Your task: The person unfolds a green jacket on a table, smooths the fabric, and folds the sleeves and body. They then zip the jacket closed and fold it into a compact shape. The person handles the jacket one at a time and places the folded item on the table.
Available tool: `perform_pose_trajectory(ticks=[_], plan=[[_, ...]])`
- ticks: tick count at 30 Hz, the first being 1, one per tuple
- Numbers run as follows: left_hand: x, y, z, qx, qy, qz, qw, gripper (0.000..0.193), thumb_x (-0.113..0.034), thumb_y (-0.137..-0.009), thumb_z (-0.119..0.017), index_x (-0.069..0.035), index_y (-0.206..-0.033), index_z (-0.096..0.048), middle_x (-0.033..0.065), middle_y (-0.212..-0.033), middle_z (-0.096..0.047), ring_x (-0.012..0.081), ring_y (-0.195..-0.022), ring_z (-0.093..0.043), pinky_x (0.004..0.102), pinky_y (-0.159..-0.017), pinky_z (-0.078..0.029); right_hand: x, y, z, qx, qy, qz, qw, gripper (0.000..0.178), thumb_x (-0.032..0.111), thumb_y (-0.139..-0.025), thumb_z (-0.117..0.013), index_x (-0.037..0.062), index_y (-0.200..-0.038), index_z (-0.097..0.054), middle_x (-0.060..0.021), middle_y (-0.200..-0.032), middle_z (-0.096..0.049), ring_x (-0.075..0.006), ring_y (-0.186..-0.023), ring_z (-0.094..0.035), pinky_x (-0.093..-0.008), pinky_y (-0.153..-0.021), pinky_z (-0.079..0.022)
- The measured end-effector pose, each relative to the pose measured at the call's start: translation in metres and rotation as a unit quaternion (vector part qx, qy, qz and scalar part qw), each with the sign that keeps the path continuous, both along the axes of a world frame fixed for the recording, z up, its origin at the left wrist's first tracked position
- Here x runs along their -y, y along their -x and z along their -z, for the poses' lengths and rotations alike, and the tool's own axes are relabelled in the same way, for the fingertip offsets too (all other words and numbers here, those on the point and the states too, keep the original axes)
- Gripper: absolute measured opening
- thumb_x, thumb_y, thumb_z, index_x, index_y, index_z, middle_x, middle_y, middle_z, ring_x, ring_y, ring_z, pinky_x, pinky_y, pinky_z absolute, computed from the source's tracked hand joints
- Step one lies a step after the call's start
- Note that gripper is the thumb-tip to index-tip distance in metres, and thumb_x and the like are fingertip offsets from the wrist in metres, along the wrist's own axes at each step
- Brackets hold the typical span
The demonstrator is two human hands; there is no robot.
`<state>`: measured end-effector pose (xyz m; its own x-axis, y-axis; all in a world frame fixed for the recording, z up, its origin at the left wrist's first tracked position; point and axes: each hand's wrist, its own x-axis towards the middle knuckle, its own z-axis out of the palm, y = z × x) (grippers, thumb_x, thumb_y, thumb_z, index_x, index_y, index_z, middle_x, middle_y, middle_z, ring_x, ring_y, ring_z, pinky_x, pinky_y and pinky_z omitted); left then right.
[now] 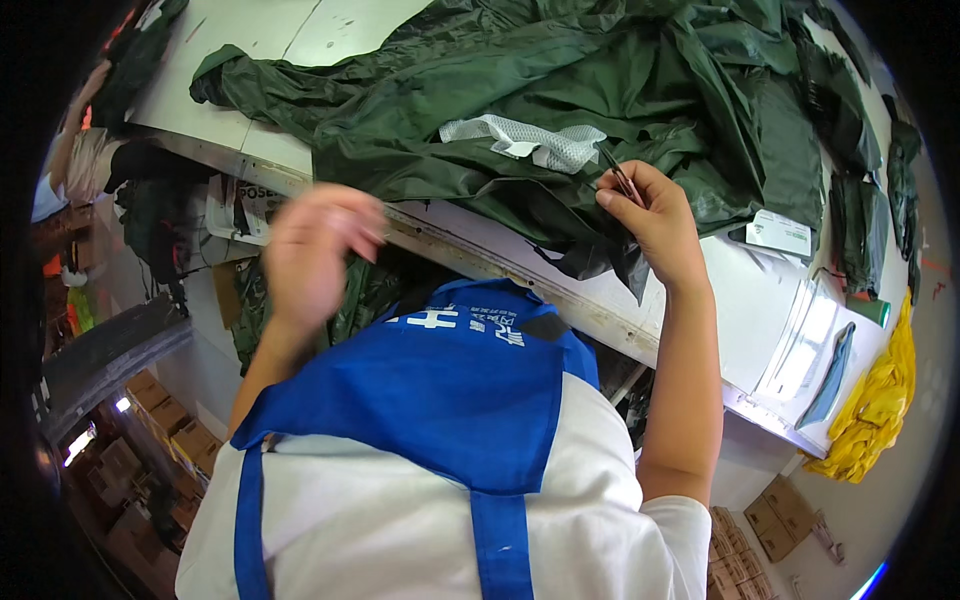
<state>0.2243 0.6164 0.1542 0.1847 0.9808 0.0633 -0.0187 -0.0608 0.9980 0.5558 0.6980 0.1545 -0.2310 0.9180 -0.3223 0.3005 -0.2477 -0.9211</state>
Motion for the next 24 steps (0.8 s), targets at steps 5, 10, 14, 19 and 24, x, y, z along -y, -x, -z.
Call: perform_pose_trajectory(ticks=[5,10,14,19,24], plan=[[-0.023,-0.086,0.010,0.270,0.450,0.019,0.851,0.049,-0.037,-0.094,-0.053,0.001,-0.125,-0.047,0.0181,-0.115,-0.058,0.0264,-0.104,-0.058,0.0390,-0.085,-0.050,-0.004,0.008,-0.012,-0.058,0.024,-0.045,0.997,0.015,0.008,-0.083,-0.064,0.0025,-0.096,-0.062,0.0066,-0.080,-0.053,-0.0016,-0.070,-0.043,-0.0170,-0.062,-0.032],[-0.051,-0.082,0.026,0.454,0.386,0.049,0.802,0.037,-0.019,-0.089,-0.049,0.004,-0.118,-0.052,0.0173,-0.117,-0.060,0.0307,-0.109,-0.057,0.0492,-0.097,-0.043,-0.018,0.010,-0.022,-0.070,0.000,-0.021,0.997,0.017,0.010,-0.085,-0.062,0.0024,-0.100,-0.062,0.0090,-0.072,-0.047,-0.0003,-0.062,-0.038,-0.0177,-0.054,-0.027],[-0.053,-0.068,0.027,0.494,0.317,0.077,0.806,0.043,-0.021,-0.090,-0.043,0.004,-0.124,-0.048,0.0180,-0.121,-0.058,0.0315,-0.114,-0.054,0.0528,-0.101,-0.038,-0.023,0.014,-0.017,-0.154,0.017,0.022,0.988,0.019,0.010,-0.088,-0.058,0.0007,-0.104,-0.063,0.0093,-0.071,-0.047,0.0009,-0.058,-0.032,-0.0169,-0.050,-0.023],[-0.059,-0.069,0.013,0.513,0.323,0.082,0.791,0.048,-0.025,-0.092,-0.041,0.004,-0.130,-0.040,0.0196,-0.131,-0.050,0.0345,-0.119,-0.050,0.0544,-0.101,-0.037,-0.003,0.006,-0.018,-0.093,-0.199,0.223,0.950,0.021,0.004,-0.087,-0.059,0.0004,-0.107,-0.062,0.0072,-0.077,-0.050,-0.0009,-0.060,-0.035,-0.0165,-0.054,-0.027],[-0.068,-0.056,0.010,0.560,0.313,0.091,0.762,0.051,-0.029,-0.092,-0.041,0.004,-0.131,-0.039,0.0203,-0.134,-0.047,0.0359,-0.122,-0.047,0.0560,-0.101,-0.038,0.058,-0.032,0.041,0.155,-0.272,0.295,0.903,0.028,-0.004,-0.081,-0.061,0.0032,-0.107,-0.062,0.0046,-0.078,-0.049,-0.0019,-0.060,-0.035,-0.0171,-0.055,-0.030]])
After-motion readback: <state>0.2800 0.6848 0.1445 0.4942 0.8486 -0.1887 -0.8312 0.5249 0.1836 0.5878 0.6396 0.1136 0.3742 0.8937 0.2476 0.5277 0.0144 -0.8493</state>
